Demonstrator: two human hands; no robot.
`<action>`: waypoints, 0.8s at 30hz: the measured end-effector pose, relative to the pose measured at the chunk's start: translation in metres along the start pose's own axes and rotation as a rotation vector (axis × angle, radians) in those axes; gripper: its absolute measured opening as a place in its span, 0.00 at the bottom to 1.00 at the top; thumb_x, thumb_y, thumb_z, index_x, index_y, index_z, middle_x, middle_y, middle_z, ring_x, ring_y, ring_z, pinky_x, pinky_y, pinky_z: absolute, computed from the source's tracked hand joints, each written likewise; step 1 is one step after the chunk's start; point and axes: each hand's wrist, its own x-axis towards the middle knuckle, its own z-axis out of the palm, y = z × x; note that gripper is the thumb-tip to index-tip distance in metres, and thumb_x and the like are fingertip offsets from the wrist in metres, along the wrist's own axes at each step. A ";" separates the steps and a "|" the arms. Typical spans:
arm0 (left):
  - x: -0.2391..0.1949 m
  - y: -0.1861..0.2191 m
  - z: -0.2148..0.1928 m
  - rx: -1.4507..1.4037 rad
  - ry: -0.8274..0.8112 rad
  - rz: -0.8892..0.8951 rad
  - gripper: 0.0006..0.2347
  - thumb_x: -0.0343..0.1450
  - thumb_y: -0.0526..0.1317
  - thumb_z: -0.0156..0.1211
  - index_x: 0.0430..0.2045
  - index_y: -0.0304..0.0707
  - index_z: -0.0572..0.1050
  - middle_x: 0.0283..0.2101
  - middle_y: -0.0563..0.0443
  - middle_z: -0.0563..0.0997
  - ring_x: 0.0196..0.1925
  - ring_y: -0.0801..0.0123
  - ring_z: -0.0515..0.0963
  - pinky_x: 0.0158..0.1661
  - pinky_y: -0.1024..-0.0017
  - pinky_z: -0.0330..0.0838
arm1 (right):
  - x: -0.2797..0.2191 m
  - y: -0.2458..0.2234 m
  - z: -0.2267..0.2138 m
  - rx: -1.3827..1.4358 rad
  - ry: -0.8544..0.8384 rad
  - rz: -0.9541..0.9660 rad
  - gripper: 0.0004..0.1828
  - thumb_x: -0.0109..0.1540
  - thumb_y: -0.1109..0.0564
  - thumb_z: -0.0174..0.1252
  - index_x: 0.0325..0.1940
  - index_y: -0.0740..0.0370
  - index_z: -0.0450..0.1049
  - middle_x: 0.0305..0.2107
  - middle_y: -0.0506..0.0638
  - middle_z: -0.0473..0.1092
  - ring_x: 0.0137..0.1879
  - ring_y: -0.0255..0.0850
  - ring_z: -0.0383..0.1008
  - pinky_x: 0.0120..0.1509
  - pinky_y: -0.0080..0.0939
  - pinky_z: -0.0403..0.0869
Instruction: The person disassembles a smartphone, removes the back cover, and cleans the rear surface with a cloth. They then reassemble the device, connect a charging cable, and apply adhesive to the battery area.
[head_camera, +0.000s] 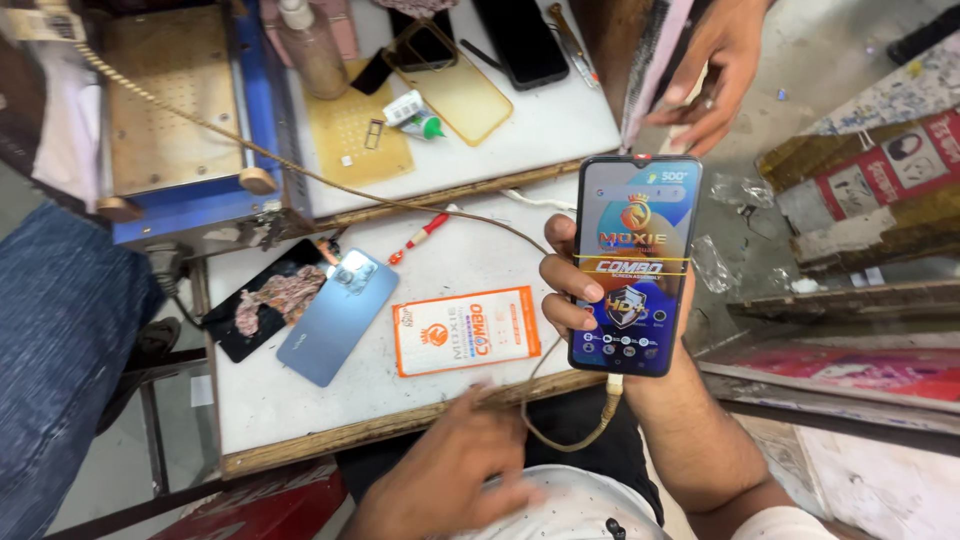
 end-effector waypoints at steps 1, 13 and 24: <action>-0.010 0.000 -0.004 -0.118 -0.069 0.012 0.15 0.72 0.54 0.61 0.33 0.40 0.78 0.42 0.48 0.80 0.54 0.60 0.78 0.75 0.53 0.48 | -0.001 -0.001 0.003 0.007 0.008 -0.016 0.23 0.70 0.39 0.55 0.63 0.53 0.67 0.53 0.57 0.64 0.40 0.40 0.64 0.39 0.39 0.66; 0.051 -0.017 0.034 0.373 0.598 0.056 0.07 0.68 0.39 0.67 0.36 0.42 0.78 0.56 0.45 0.79 0.52 0.49 0.81 0.47 0.55 0.75 | -0.008 0.015 -0.024 -0.142 -0.030 0.002 0.42 0.67 0.29 0.52 0.81 0.44 0.52 0.65 0.62 0.57 0.57 0.51 0.69 0.54 0.60 0.72; -0.016 -0.027 -0.011 -0.530 1.339 0.286 0.11 0.76 0.36 0.62 0.48 0.31 0.72 0.55 0.35 0.76 0.43 0.62 0.87 0.41 0.69 0.83 | -0.024 0.007 -0.048 -0.339 0.166 0.026 0.45 0.70 0.27 0.45 0.83 0.50 0.46 0.77 0.63 0.51 0.66 0.60 0.68 0.54 0.72 0.75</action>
